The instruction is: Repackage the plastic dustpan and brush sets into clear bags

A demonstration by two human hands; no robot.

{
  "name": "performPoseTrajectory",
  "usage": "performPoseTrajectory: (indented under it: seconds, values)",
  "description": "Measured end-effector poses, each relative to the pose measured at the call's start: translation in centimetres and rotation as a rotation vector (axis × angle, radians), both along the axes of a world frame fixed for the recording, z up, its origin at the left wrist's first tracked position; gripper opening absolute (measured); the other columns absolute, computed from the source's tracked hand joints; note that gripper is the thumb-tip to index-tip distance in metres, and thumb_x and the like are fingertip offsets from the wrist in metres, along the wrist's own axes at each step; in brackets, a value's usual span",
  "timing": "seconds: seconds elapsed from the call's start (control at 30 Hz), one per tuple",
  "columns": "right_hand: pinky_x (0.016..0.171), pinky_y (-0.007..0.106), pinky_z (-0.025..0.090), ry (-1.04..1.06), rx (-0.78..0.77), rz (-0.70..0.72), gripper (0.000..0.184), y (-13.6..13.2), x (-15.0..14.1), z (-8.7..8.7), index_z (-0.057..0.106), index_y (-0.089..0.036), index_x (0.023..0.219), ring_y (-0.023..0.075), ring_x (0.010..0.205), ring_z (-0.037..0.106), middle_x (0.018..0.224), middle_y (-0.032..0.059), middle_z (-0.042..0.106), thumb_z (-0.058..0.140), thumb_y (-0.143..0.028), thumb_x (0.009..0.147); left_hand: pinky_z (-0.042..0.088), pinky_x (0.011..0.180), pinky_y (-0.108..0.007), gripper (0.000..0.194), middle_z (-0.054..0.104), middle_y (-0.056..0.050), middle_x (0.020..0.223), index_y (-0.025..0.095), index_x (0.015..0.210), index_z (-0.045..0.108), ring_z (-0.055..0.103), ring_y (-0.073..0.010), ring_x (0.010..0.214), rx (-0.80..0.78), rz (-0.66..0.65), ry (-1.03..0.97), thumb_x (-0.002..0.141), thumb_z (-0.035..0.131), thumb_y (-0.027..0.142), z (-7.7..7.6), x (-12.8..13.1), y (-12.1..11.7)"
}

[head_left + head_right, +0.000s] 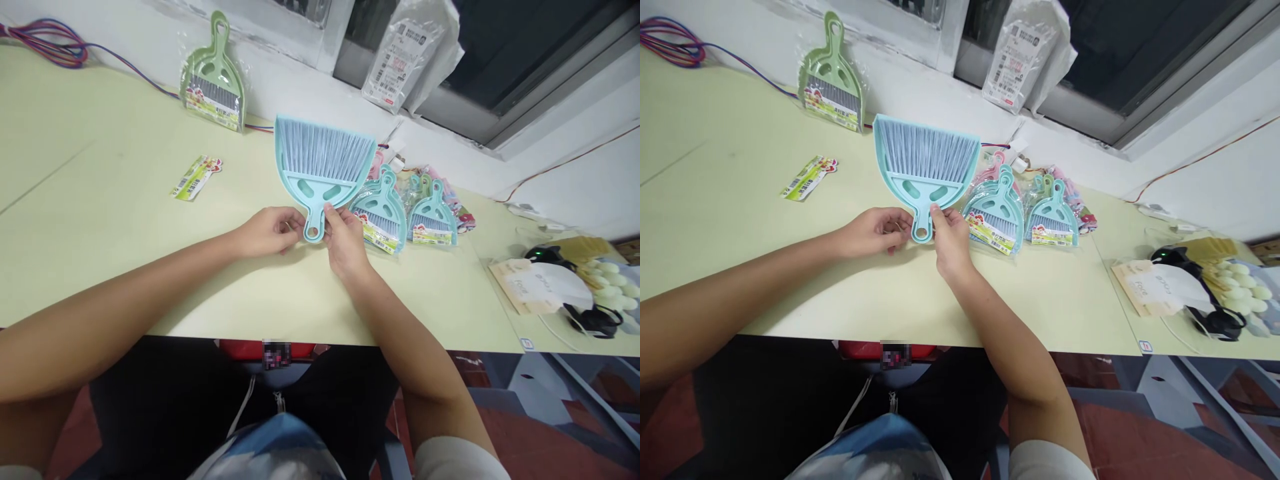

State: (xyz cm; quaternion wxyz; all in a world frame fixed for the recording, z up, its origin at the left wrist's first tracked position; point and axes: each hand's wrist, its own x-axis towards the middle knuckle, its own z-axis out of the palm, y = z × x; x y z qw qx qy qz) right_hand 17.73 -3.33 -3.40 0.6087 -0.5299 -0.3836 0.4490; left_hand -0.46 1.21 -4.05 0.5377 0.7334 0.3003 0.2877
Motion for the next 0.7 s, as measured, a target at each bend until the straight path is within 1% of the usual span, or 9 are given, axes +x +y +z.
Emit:
performPoseTrajectory:
  seconds: [0.1,0.17,0.23,0.3,0.37,0.43,0.47,0.6,0.7]
  values:
    - [0.067,0.033,0.058,0.064,-0.010,0.004,0.048,0.3,0.3,0.2,0.056,-0.026,0.097,0.0222,0.083,0.076,0.086,0.0015,0.074,0.077,-0.068,0.085,0.049,0.064,-0.032,0.017,0.074,-0.006,0.080,0.017,0.090,0.076,0.064,-0.0197,0.066,0.184,0.148,0.130,0.084,0.069,0.031,1.5,-1.9,1.3]
    - [0.068,0.032,0.061,0.118,-0.026,-0.003,0.044,0.4,0.3,0.4,0.057,-0.026,0.105,0.0205,0.082,0.077,0.092,0.0015,0.077,0.075,-0.063,0.090,0.047,0.071,-0.033,0.020,0.072,-0.005,0.075,0.016,0.084,0.077,0.061,-0.0187,0.068,0.405,0.378,0.278,0.088,0.063,0.031,2.8,-4.1,2.6]
    - [0.067,0.030,0.062,0.150,-0.057,-0.013,0.035,0.3,0.3,0.6,0.057,-0.026,0.109,0.0177,0.078,0.077,0.097,0.0010,0.079,0.071,-0.055,0.096,0.048,0.085,-0.034,0.030,0.076,-0.006,0.092,0.016,0.103,0.079,0.061,-0.0189,0.079,0.562,0.588,0.458,0.097,0.056,0.035,3.9,-6.7,4.2]
    - [0.064,0.028,0.062,0.147,-0.089,-0.023,0.026,0.1,0.2,0.8,0.056,-0.026,0.109,0.0155,0.074,0.076,0.097,0.0005,0.079,0.068,-0.048,0.100,0.046,0.101,-0.039,0.045,0.074,-0.012,0.122,0.013,0.129,0.073,0.061,-0.0245,0.104,0.572,0.709,0.632,0.102,0.054,0.044,4.5,-9.3,5.8]
    - [0.059,0.025,0.060,0.115,-0.114,-0.036,0.023,0.0,0.1,0.9,0.055,-0.026,0.105,0.0140,0.070,0.074,0.094,-0.0004,0.078,0.066,-0.045,0.102,0.042,0.110,-0.050,0.076,0.056,-0.022,0.152,0.007,0.151,0.056,0.048,-0.0355,0.133,0.436,0.723,0.818,0.099,0.058,0.063,4.4,-11.6,7.3]
    - [0.053,0.022,0.057,0.057,-0.127,-0.036,0.025,-0.1,0.0,0.9,0.053,-0.026,0.101,0.0130,0.066,0.072,0.091,-0.0011,0.077,0.067,-0.046,0.101,0.039,0.110,-0.058,0.099,0.043,-0.031,0.161,0.001,0.160,0.042,0.040,-0.0435,0.140,0.287,0.675,0.953,0.094,0.061,0.073,3.8,-13.1,8.5]
    - [0.050,0.021,0.054,0.021,-0.129,-0.027,0.026,-0.2,0.0,0.9,0.052,-0.026,0.099,0.0127,0.065,0.071,0.089,-0.0013,0.077,0.068,-0.047,0.101,0.039,0.109,-0.057,0.103,0.042,-0.032,0.161,-0.001,0.161,0.041,0.040,-0.0443,0.139,0.262,0.654,0.987,0.093,0.062,0.074,3.4,-13.7,9.0]
    - [0.039,0.019,0.041,-0.136,-0.132,0.060,0.032,-0.4,-0.2,0.7,0.051,-0.026,0.095,0.0107,0.053,0.063,0.083,-0.0017,0.075,0.069,-0.052,0.098,0.039,0.093,-0.038,0.093,0.060,-0.022,0.142,0.002,0.154,0.051,0.050,-0.0308,0.116,0.272,0.637,0.975,0.091,0.068,0.069,2.3,-14.8,10.3]
    - [0.037,0.019,0.036,-0.253,-0.156,0.173,0.035,-0.4,-0.2,0.4,0.055,-0.025,0.092,0.0095,0.047,0.059,0.078,-0.0018,0.073,0.071,-0.055,0.096,0.033,0.083,-0.030,0.082,0.063,-0.012,0.126,0.006,0.146,0.057,0.047,-0.0217,0.098,0.290,0.596,0.898,0.094,0.067,0.069,1.9,-15.2,10.6]
